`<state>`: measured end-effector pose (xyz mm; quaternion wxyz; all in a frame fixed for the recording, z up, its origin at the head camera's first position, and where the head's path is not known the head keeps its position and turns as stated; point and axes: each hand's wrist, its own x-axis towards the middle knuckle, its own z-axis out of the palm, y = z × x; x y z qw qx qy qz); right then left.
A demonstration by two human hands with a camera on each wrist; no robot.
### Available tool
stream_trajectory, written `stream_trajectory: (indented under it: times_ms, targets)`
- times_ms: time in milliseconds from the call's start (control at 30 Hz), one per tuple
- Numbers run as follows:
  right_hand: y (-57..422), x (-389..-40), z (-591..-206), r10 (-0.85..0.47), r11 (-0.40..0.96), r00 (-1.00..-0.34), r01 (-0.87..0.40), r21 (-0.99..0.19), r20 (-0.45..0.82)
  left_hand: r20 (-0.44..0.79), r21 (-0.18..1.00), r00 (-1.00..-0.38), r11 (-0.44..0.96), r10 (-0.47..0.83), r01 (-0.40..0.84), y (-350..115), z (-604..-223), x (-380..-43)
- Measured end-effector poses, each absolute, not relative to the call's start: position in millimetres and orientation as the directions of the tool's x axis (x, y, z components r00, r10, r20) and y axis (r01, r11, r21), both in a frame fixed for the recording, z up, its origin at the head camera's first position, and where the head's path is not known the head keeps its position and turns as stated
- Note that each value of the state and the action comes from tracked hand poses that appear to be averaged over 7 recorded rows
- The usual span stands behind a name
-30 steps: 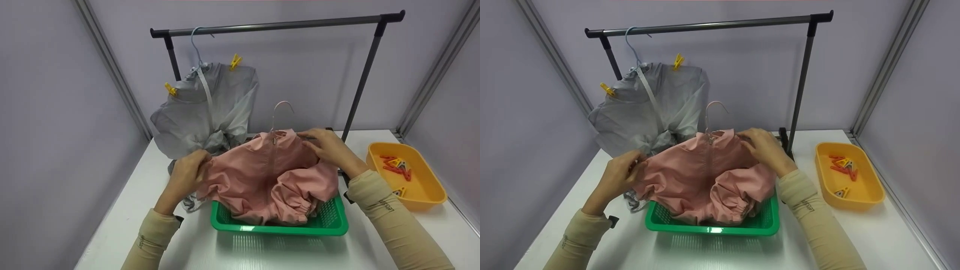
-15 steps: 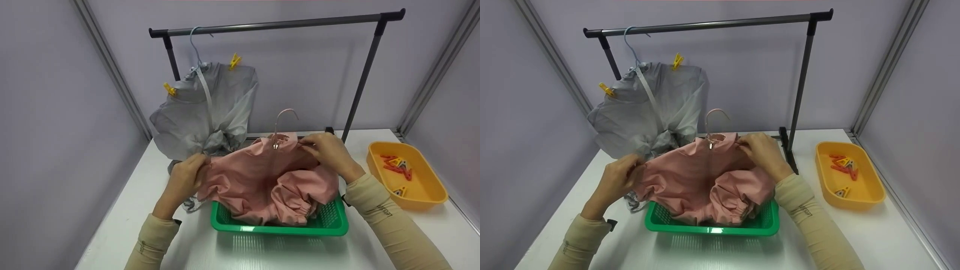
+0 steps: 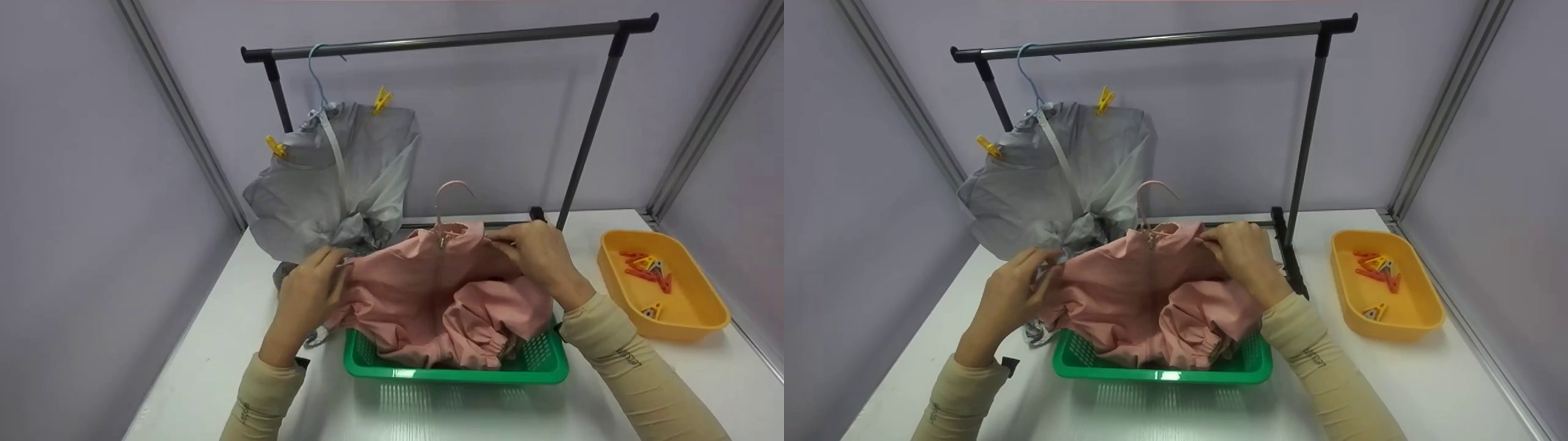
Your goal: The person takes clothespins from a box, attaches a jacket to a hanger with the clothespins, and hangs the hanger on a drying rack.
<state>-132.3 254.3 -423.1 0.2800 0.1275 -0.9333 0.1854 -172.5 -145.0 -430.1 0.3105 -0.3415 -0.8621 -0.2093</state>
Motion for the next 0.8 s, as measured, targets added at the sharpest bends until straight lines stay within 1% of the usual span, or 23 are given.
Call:
stream_trajectory:
  times_ms: [233, 500, 633, 800]
  targets:
    - [250.2, -127.6, -424.9, -0.106, 0.895, -0.806, -0.333, -0.298, 0.582, 0.646, 0.169, -0.605, 0.687, 0.464, 0.707, -124.4, -430.6, -166.5]
    - [246.9, -117.1, -427.5, -0.097, 0.891, -0.819, -0.325, -0.318, 0.565, 0.644, 0.179, -0.618, 0.697, 0.451, 0.694, -118.1, -437.7, -171.1]
    - [248.2, -111.5, -428.0, -0.097, 0.883, -0.827, -0.328, -0.336, 0.553, 0.647, 0.17, -0.608, 0.691, 0.46, 0.703, -116.6, -441.1, -173.2]
    - [251.9, -103.9, -427.0, -0.125, 0.859, -0.853, -0.349, -0.375, 0.507, 0.666, 0.182, -0.581, 0.654, 0.468, 0.734, -116.6, -443.5, -175.8]
